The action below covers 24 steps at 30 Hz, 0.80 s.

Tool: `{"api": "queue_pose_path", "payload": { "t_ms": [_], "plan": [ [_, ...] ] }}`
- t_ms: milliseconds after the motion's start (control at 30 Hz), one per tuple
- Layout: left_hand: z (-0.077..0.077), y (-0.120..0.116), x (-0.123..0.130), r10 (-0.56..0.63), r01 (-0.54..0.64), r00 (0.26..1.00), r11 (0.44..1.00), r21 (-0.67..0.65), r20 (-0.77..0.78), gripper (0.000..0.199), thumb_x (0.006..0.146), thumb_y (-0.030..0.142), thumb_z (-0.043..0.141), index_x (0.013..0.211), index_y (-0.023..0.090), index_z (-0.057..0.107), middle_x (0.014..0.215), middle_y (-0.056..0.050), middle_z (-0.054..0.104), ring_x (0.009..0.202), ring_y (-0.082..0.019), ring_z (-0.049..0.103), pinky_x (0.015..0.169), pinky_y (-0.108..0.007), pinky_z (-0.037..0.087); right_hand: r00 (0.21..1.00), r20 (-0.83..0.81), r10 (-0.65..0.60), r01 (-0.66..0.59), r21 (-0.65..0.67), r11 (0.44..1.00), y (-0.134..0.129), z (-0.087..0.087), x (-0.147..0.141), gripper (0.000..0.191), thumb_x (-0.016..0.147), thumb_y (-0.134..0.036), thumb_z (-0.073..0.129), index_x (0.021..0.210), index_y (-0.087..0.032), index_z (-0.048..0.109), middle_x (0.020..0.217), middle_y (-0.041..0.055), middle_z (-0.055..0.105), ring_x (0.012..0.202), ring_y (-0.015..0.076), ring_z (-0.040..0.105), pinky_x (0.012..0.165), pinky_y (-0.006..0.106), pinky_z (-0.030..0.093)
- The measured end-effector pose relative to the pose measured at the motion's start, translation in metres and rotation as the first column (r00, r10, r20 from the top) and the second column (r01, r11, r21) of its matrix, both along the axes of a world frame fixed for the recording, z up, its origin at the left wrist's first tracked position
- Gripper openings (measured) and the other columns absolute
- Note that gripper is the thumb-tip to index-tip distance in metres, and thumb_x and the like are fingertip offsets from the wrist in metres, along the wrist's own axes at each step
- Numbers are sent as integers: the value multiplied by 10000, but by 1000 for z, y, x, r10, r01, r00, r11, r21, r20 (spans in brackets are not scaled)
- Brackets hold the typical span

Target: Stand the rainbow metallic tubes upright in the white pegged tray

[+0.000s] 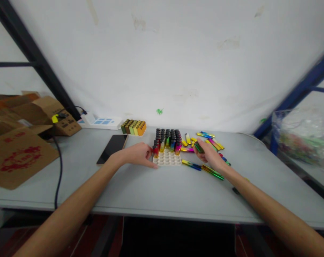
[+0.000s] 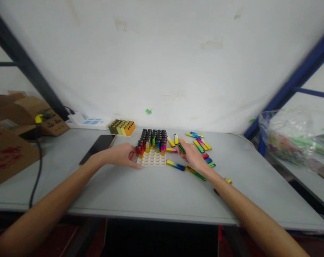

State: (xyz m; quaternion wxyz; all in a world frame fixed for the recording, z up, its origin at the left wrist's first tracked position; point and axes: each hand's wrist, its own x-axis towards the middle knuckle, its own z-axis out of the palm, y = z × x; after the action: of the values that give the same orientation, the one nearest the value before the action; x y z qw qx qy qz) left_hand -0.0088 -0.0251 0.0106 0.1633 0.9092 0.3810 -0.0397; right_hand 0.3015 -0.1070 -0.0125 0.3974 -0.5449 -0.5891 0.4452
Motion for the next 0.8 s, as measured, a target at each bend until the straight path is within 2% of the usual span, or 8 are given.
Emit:
{"api": "queue_pose_path", "payload": {
  "t_ms": [100, 167, 233, 300, 400, 467, 600, 800],
  "plan": [
    [-2, 1, -1, 1, -1, 1000, 1000, 3, 11, 607, 646, 802, 649, 593, 205, 553, 566, -2, 588, 558, -163, 523, 572, -296, 342, 998, -48, 37, -36, 11, 999, -4, 11, -1, 521, 960, -697, 337, 919, -221, 545, 601, -66, 329, 453, 94, 238, 416, 227, 174],
    [-3, 2, -2, -1, 1, 1000, 1000, 4, 22, 612, 645, 809, 645, 591, 207, 547, 561, 0, 587, 550, -161, 522, 563, -294, 339, 993, 27, 114, -116, 121, 986, -6, 19, -1, 484, 976, -661, 363, 930, -223, 563, 642, -42, 427, 500, 111, 366, 454, 242, 313],
    [-4, 2, -3, 0, -1, 1000, 1000, 1, 31, 615, 638, 814, 647, 596, 208, 547, 564, 1, 590, 547, -160, 525, 551, -290, 337, 973, 156, 171, -205, 240, 949, -6, 28, 1, 464, 987, -620, 398, 886, -213, 598, 697, 0, 541, 632, 147, 518, 601, 282, 458],
    [-6, 3, -3, 2, -2, 999, 1000, 1, 35, 618, 628, 818, 652, 597, 209, 552, 565, 1, 592, 544, -160, 525, 544, -289, 337, 953, 230, 196, -262, 306, 915, -4, 34, 3, 416, 981, -581, 460, 946, -212, 648, 813, 41, 646, 801, 187, 610, 756, 320, 509],
    [-8, 5, -3, -11, 10, 999, 1000, 18, 38, 626, 624, 827, 647, 589, 210, 553, 560, -2, 589, 542, -161, 520, 547, -292, 340, 966, 169, 197, -245, 337, 909, 3, 42, 2, 350, 925, -527, 605, 1113, -235, 652, 1020, 61, 699, 925, 205, 654, 823, 346, 531],
    [-9, 5, -3, -26, 25, 999, 999, 26, 47, 626, 633, 828, 641, 586, 210, 554, 558, -3, 588, 543, -161, 518, 551, -292, 341, 978, 113, 175, -204, 355, 912, 8, 48, -3, 341, 870, -506, 687, 1071, -232, 653, 1036, 60, 707, 910, 199, 669, 805, 342, 542],
    [-9, 5, -3, -27, 27, 998, 999, 18, 48, 627, 634, 831, 637, 594, 209, 576, 561, -7, 593, 542, -162, 515, 550, -293, 339, 981, 109, 162, -192, 386, 902, 16, 60, -22, 352, 828, -510, 731, 984, -215, 618, 858, 32, 711, 751, 169, 660, 672, 302, 539],
    [-7, 4, -2, -15, 15, 999, 1000, 14, 30, 629, 640, 833, 628, 595, 207, 584, 558, -8, 593, 548, -165, 519, 566, -296, 341, 898, 420, 132, -342, 475, 811, 33, 61, -51, 299, 892, -476, 669, 1044, -219, 660, 809, 24, 726, 710, 177, 681, 716, 321, 563]
  ]
}}
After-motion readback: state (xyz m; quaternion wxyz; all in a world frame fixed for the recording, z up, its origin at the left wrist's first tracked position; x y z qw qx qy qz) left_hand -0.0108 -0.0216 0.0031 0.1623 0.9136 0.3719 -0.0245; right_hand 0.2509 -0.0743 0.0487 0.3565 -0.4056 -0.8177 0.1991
